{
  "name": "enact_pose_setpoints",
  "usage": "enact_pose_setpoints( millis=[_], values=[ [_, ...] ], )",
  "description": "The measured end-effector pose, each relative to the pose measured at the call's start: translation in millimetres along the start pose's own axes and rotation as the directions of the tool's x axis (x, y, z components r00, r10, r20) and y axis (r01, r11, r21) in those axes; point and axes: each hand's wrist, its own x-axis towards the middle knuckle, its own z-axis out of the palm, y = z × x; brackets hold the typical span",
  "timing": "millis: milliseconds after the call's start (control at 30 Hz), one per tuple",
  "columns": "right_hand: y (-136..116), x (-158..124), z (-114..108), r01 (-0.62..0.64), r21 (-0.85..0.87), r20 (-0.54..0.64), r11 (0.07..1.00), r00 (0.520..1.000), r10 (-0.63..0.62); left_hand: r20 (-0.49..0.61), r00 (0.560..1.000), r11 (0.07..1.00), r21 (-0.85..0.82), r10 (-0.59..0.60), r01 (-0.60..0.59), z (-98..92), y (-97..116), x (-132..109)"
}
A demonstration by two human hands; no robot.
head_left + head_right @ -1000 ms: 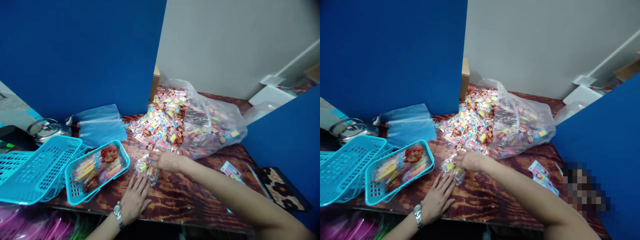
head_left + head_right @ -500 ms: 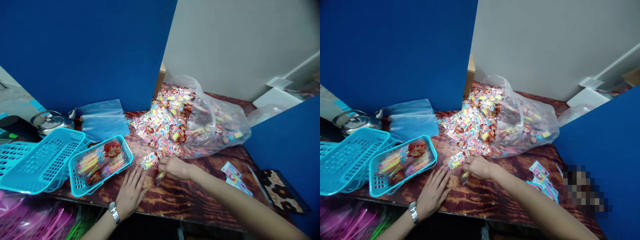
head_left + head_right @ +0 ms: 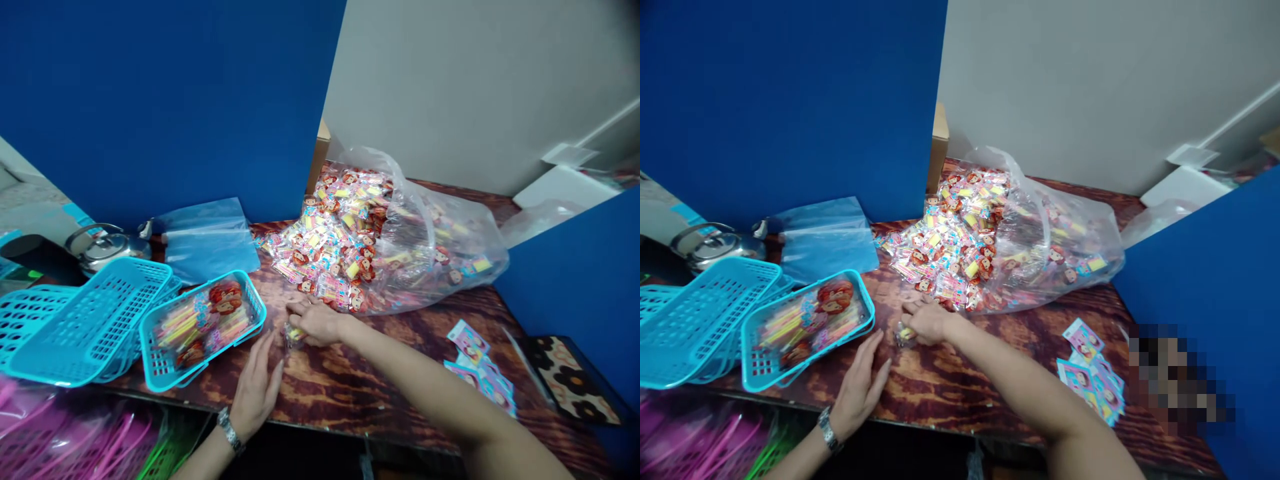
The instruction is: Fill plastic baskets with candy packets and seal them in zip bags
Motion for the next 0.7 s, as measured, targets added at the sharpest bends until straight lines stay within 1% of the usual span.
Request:
enact_pose_setpoints(
  millis=[67, 100, 200, 233, 333, 400, 500, 600, 700],
  values=[
    [-7, 0, 2, -0.020, -0.028, 0.021, 0.999, 1.000, 0.020, -0.014, 0.998, 0.996, -0.054, -0.065, 0.064, 0.1, 6, 1],
    [-12, -2, 4, -0.029, -0.038, 0.009, 0.999, 1.000, 0.030, -0.019, 0.996, 0.993, -0.079, -0.088, 0.086, 1.8, 7, 1],
    [-34, -13, 10, -0.046, -0.056, -0.093, 0.997, 0.995, 0.041, -0.011, 0.990, 0.979, -0.151, -0.142, 0.139, 12.7, 6, 4],
    [-40, -17, 12, -0.062, -0.054, -0.119, 0.997, 0.991, 0.055, 0.004, 0.990, 0.976, -0.169, -0.142, 0.140, 17.0, 4, 5],
    [-48, -29, 16, -0.132, 0.002, -0.124, 0.991, 0.984, 0.131, 0.046, 0.997, 0.979, -0.191, -0.058, 0.066, 26.9, -3, 7],
    [-45, -39, 17, -0.189, 0.046, -0.116, 0.981, 0.974, 0.193, 0.061, 0.998, 0.981, -0.195, 0.009, 0.003, 28.5, -6, 7],
    [-37, -56, 18, -0.278, 0.049, -0.073, 0.959, 0.957, 0.281, 0.074, 0.996, 0.979, -0.198, 0.058, -0.043, 25.6, -6, 4],
    [-41, -65, 23, -0.284, 0.065, -0.017, 0.957, 0.958, 0.286, 0.104, 0.993, 0.974, -0.226, 0.058, -0.033, 23.4, -5, -3],
    [-55, -66, 32, -0.314, 0.147, -0.022, 0.938, 0.947, 0.320, 0.145, 0.989, 0.952, -0.306, 0.030, 0.016, 24.8, -4, -9]
  ],
)
